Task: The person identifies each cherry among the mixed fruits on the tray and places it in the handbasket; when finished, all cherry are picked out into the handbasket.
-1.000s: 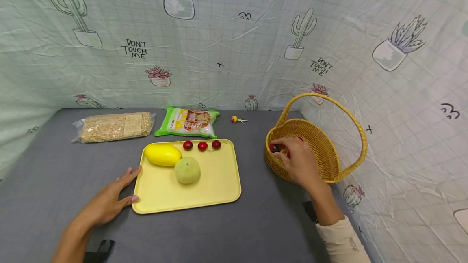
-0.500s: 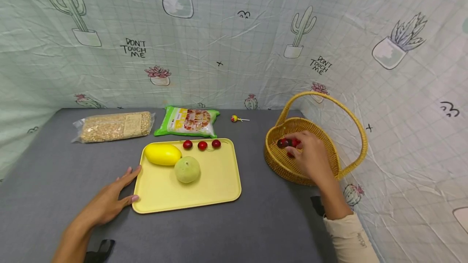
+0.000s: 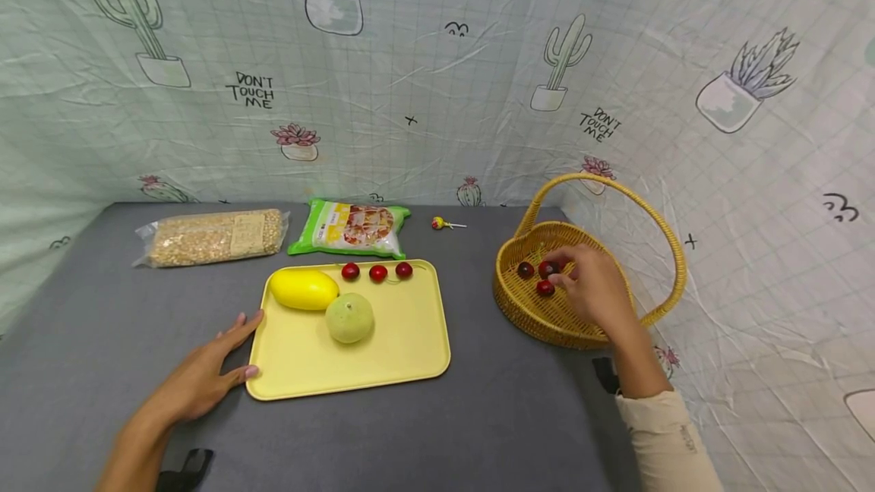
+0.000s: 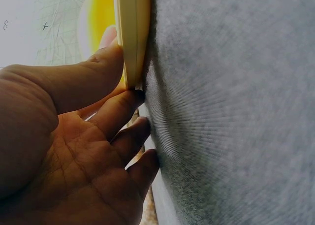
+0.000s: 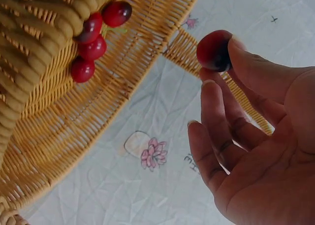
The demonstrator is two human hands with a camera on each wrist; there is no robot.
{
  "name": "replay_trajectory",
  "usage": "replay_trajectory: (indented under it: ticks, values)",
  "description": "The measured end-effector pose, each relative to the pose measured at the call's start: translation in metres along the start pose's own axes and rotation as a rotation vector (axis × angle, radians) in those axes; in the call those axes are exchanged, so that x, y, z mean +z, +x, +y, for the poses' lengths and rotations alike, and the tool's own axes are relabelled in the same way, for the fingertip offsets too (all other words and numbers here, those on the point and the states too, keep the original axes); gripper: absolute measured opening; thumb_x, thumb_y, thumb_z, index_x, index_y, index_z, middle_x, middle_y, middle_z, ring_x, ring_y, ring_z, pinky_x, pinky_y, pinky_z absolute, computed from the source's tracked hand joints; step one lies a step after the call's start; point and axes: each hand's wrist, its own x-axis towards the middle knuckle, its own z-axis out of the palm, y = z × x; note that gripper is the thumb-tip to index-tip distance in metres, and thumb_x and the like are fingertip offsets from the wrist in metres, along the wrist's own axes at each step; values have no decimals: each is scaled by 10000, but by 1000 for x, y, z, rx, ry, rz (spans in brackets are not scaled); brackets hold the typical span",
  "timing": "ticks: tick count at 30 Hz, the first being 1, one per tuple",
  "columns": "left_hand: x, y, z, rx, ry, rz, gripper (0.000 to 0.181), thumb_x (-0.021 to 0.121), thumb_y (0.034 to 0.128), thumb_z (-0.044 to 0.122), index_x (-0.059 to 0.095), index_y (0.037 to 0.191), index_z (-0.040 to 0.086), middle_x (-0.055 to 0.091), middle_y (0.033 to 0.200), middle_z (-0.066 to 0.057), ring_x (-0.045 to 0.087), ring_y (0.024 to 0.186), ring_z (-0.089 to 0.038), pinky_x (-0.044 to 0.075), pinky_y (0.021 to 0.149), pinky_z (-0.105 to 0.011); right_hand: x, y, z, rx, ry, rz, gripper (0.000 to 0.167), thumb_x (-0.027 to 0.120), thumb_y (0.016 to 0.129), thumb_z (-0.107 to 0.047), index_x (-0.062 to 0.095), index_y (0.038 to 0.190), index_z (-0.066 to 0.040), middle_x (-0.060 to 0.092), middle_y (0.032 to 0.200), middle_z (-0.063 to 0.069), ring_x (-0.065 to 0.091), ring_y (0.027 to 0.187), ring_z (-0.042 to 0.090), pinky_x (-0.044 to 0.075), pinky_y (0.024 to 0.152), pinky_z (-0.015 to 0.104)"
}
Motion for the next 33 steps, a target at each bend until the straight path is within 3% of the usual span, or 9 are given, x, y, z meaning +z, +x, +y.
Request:
replay_trajectory:
  ticks: [10,17,24,33]
  values:
    - [1,0,0,-6,-4,-1,930,811,925,185,291,1691,95,211,1690,-384,207,1501,-694,220,1194,-817,-2,16,10,-16,-16,-117,279,790,965,-105,774,1237,-44,782,1151,193,708,843,262,587,737,468]
    - [0,1,0,-7,-21,-4,934,813,921,169,291,1690,88,199,1698,-375,206,1532,-651,203,1217,-797,-5,34,17,-63,-8,-236,237,773,971,-85,787,1205,-47,793,1164,179,671,801,191,547,693,343]
    - [0,2,-1,-17,1,-6,941,816,922,209,289,1694,109,206,1694,-379,215,1511,-675,217,1196,-813,-4,48,21,-123,18,-359,224,787,946,-36,794,1170,-24,794,1105,133,726,970,290,625,812,444]
    - [0,1,-2,-9,11,-1,930,812,927,211,295,1692,107,223,1693,-372,239,1510,-666,232,1185,-821,3,64,32,-105,11,-441,213,796,928,-14,793,1141,-17,786,1085,140,721,1040,366,623,900,542]
